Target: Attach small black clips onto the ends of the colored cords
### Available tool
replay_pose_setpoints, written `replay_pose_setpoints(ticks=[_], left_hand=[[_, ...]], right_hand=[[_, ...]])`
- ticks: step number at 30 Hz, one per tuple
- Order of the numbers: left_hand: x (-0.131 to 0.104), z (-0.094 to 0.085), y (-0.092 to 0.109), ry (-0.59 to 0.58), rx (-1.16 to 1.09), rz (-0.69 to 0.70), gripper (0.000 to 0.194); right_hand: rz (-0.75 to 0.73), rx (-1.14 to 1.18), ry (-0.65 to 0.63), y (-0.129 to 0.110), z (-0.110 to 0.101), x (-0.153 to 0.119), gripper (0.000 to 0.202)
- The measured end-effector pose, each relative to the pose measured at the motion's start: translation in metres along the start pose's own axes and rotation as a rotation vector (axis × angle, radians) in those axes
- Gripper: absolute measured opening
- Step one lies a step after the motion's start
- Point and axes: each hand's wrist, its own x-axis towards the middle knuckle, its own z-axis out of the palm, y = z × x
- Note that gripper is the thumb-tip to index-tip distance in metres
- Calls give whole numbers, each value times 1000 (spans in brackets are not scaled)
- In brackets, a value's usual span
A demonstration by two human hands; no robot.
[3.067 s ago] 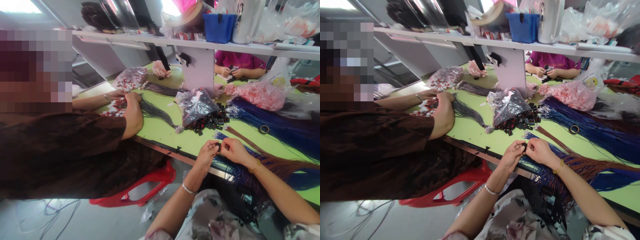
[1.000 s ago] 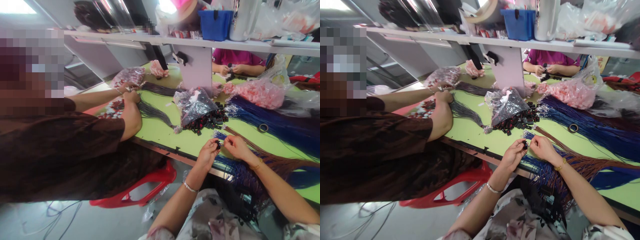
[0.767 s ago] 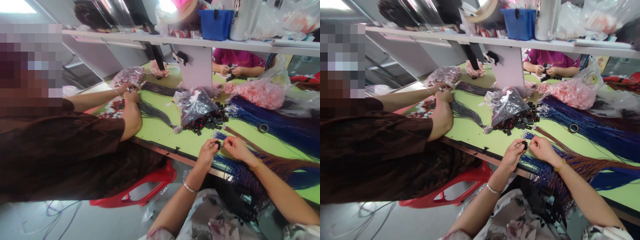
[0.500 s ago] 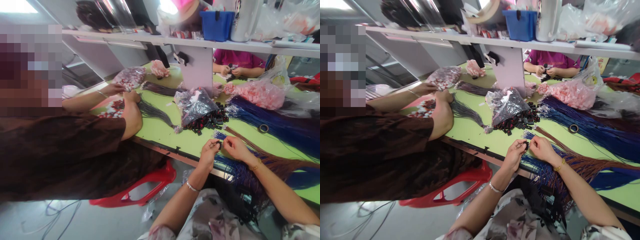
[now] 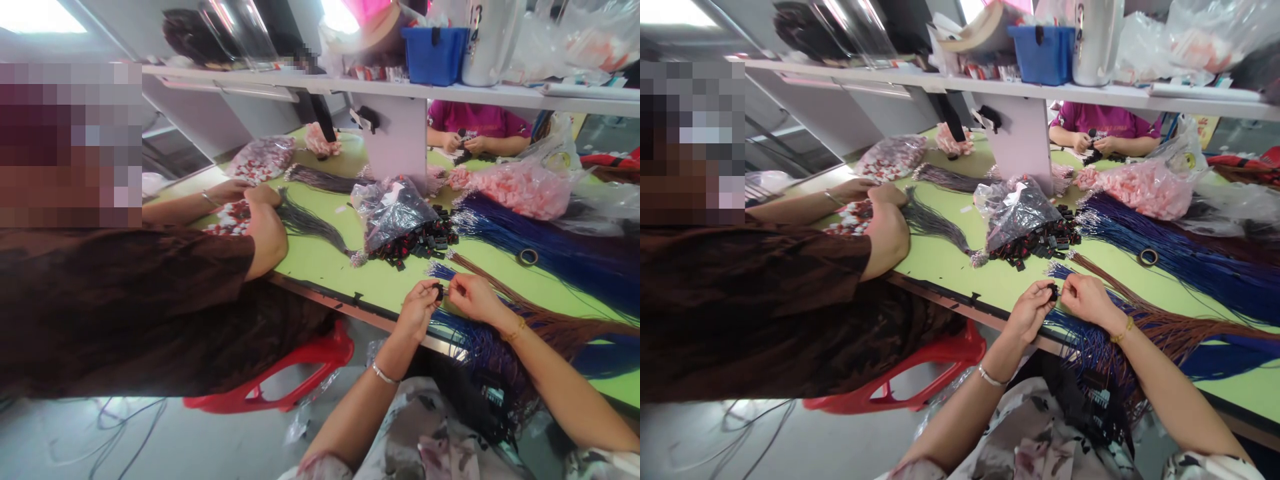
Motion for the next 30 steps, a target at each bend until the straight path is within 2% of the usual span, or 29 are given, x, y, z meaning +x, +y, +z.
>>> replay_pose_setpoints(ticks=[6, 15, 23, 25, 27, 29, 30], left_hand=[[0, -1, 2, -27, 11, -22, 34], [-1, 2, -1, 17, 23, -20, 33], [1, 2, -1, 25, 121, -1, 28], [-8, 7, 0, 44, 226, 93, 23], [-25, 16, 0, 33, 408, 316, 19], [-47, 28, -5, -95, 671, 591, 19], [-58, 34, -9, -229, 822, 713, 19]], right_hand=[[-7, 49, 7, 2, 1, -1, 11], [-140, -100, 55, 2, 8, -4, 12], [-81, 11, 28, 1, 10, -4, 11], [-68, 117, 7, 6, 3, -2, 14], [-21, 252, 9, 13, -7, 2, 19], [46, 324, 11, 18, -17, 6, 23], [58, 322, -22, 18, -20, 8, 23]])
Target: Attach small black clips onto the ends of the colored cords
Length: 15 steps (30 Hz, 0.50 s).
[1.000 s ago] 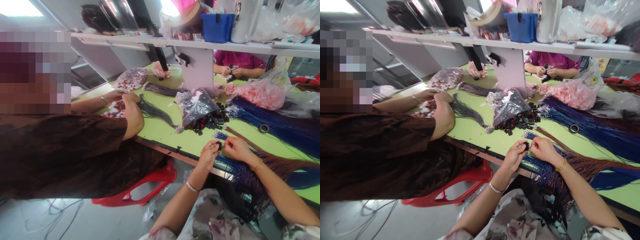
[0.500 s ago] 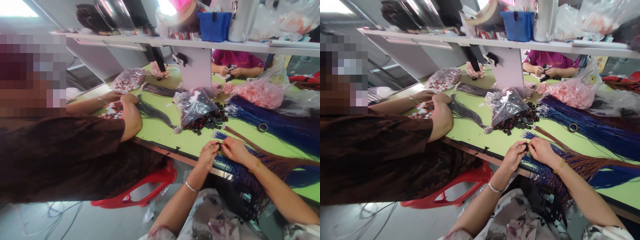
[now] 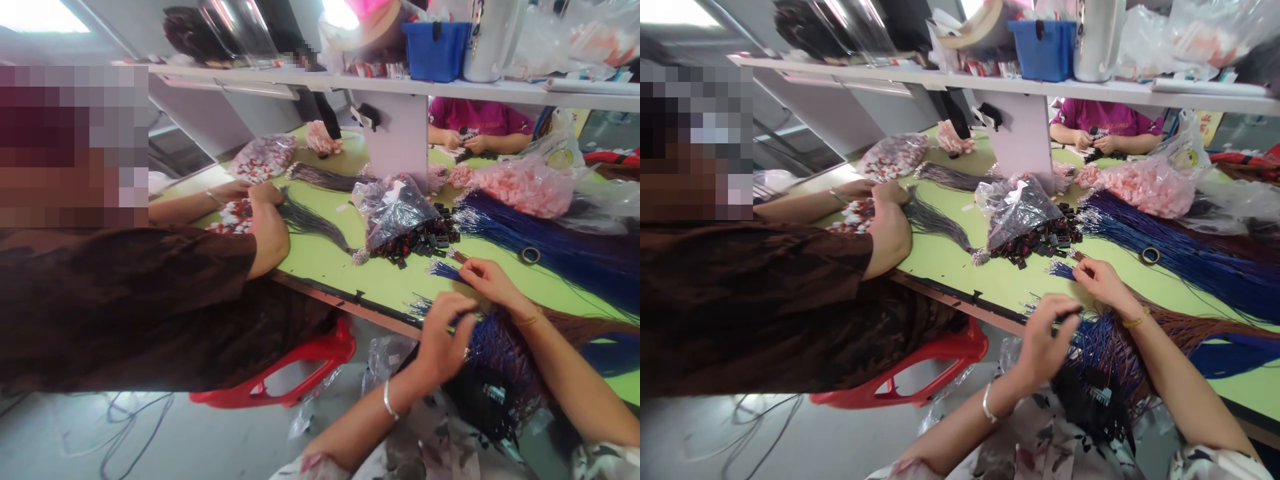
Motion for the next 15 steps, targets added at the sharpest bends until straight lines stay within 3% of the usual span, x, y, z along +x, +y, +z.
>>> replay_pose_setpoints(ticks=[2, 4, 5, 7, 9, 11, 15], left_hand=[[-14, 15, 13, -341, 174, 278, 21], [-25, 29, 17, -659, 279, 439, 26], [-28, 34, 18, -752, 311, 476, 29], [-29, 37, 16, -809, 331, 505, 35], [-24, 28, 12, -754, 311, 503, 32], [-10, 8, 4, -594, 324, 440, 25], [34, -52, -34, -43, 646, 96, 26]], right_hand=[[8, -78, -122, -4, 1, 2, 20], [10, -215, -252, -11, 10, 2, 16], [16, -292, -291, -14, 17, 1, 15], [41, -434, -312, -18, 32, 0, 14], [63, -524, -312, -20, 43, -2, 15], [89, -568, -361, -19, 50, -3, 15], [44, -618, -346, -17, 54, -6, 15]])
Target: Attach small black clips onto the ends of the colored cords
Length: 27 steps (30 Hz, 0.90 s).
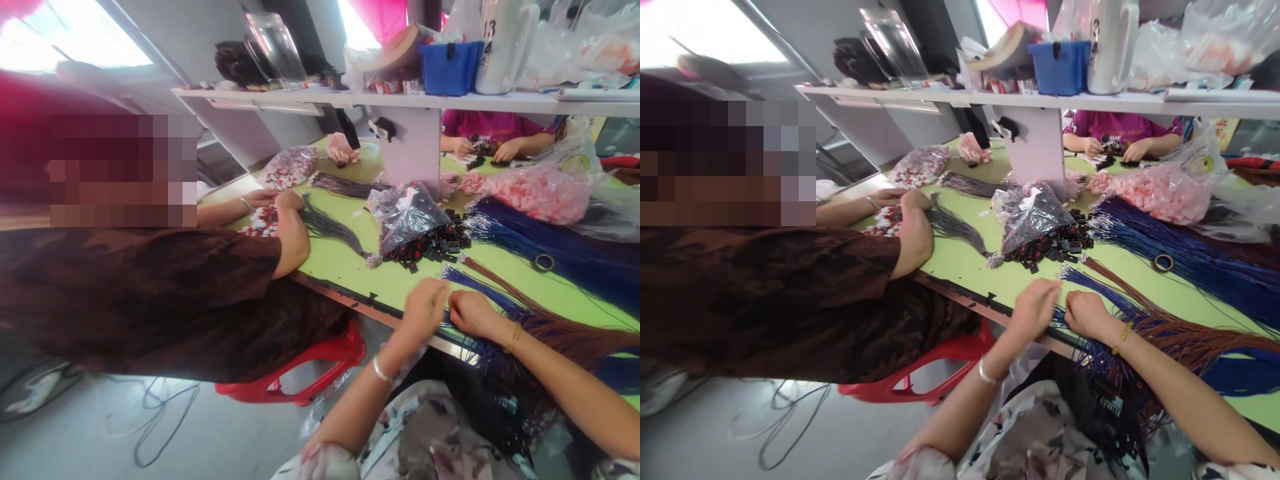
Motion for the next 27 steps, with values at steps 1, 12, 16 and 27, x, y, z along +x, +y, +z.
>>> replay_pose_setpoints(ticks=[1, 12, 16, 27], left_hand=[[10, -4, -20, 27, 103, -85, 28], [26, -24, -83, -204, 246, -138, 20], [16, -31, -76, -261, 171, -162, 7], [-2, -29, -57, 0, -285, -408, 24]], right_hand=[[-7, -2, 48, 0, 1, -1, 16], [-51, 639, 347, 18, -3, 8, 7], [-81, 821, 370, 8, -17, 18, 8], [-118, 980, 433, -12, -26, 20, 19]])
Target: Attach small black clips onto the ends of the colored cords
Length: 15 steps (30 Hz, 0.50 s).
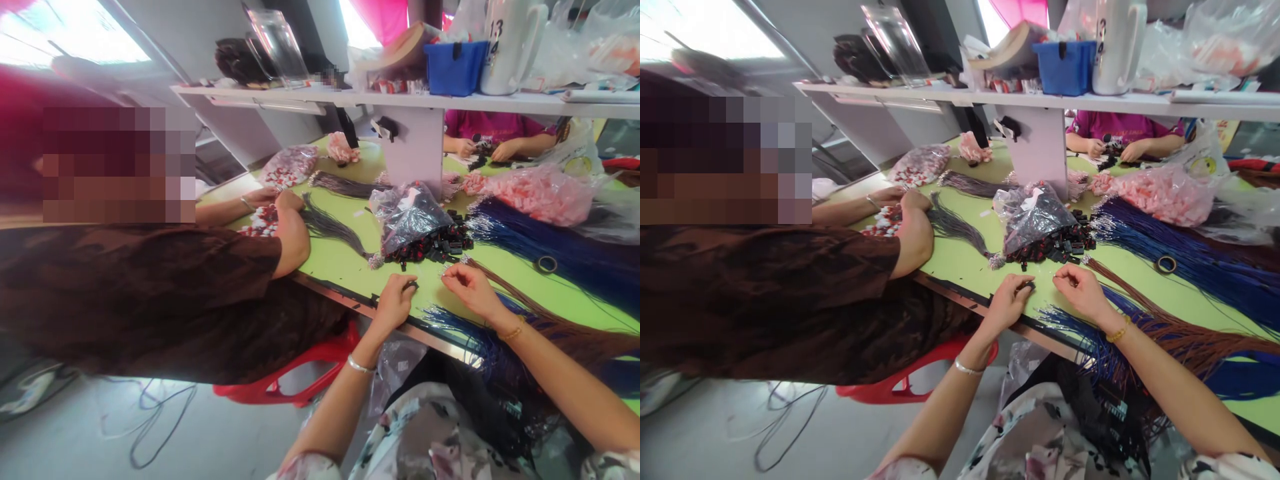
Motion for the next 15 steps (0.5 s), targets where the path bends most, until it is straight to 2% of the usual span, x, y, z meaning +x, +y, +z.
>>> replay_pose_setpoints(ticks=[2, 4, 7, 10, 15], left_hand=[[0, 6, 7, -2, -372, -122, 23], [-1, 13, 17, -54, -718, -246, 29], [-3, 20, 30, -131, -1039, -374, 32], [-5, 24, 37, -170, -1156, -427, 29], [-7, 26, 35, -233, -1189, -416, 29]], right_hand=[[-13, -15, -8, -2, -1, -3, 21], [-26, -36, -16, -5, -1, -5, 21], [-25, -113, -22, -9, -2, -10, 21], [-31, -218, -12, -11, -2, -15, 19], [-90, -393, -10, -11, -1, -19, 19]])
